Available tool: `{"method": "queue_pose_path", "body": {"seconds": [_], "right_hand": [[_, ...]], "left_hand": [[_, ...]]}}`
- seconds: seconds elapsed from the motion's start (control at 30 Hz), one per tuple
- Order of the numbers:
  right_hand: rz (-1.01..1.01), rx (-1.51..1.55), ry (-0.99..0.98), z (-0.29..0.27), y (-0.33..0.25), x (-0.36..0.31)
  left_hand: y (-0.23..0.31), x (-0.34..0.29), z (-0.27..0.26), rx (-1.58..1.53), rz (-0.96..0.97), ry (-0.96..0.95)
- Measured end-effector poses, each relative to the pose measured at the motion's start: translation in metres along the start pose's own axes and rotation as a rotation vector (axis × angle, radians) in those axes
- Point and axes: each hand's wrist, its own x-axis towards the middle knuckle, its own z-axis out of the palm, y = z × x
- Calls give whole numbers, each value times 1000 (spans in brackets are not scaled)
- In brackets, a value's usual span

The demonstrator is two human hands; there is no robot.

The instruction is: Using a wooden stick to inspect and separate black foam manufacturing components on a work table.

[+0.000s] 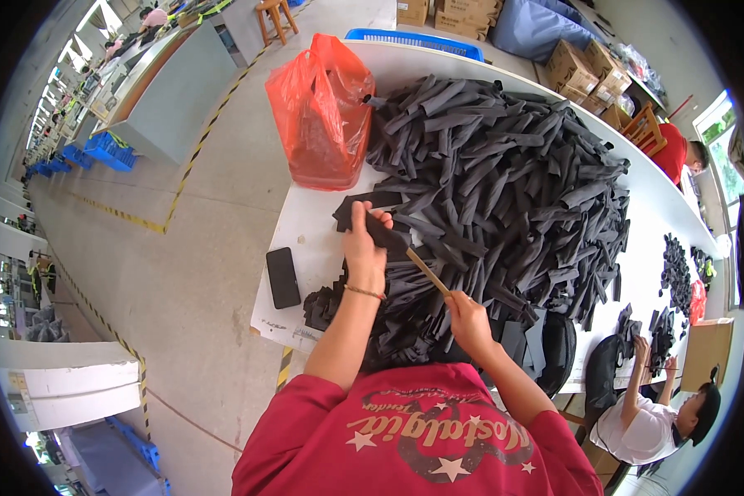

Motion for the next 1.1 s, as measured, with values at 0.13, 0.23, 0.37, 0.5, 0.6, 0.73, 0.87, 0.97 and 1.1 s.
{"method": "queue_pose_path", "body": {"seconds": [0.13,0.23,0.37,0.5,0.6,0.73,0.87,0.97,1.1], "right_hand": [[29,59,28,27,-23,36],[9,114,118,45,-37,57],[39,116,126,58,-40,43],[41,131,116,58,-39,15],[59,169,13,47,-32,-5],[111,162,-96,20,-15,-42],[98,128,-123,-8,-15,-60],[133,81,-132,-23,-19,-52],[237,186,-37,-17,-24,-31]], "left_hand": [[-22,-39,15,149,-9,-100],[-29,-57,17,154,-22,-105],[-21,-57,15,145,-29,-96],[-8,-50,16,121,8,-47],[-11,-41,5,185,-44,14],[-14,-40,-4,231,-52,-65],[-40,-45,-11,215,-209,8],[-44,-42,-9,170,-140,-57],[-41,-56,19,33,-260,-77]]}}
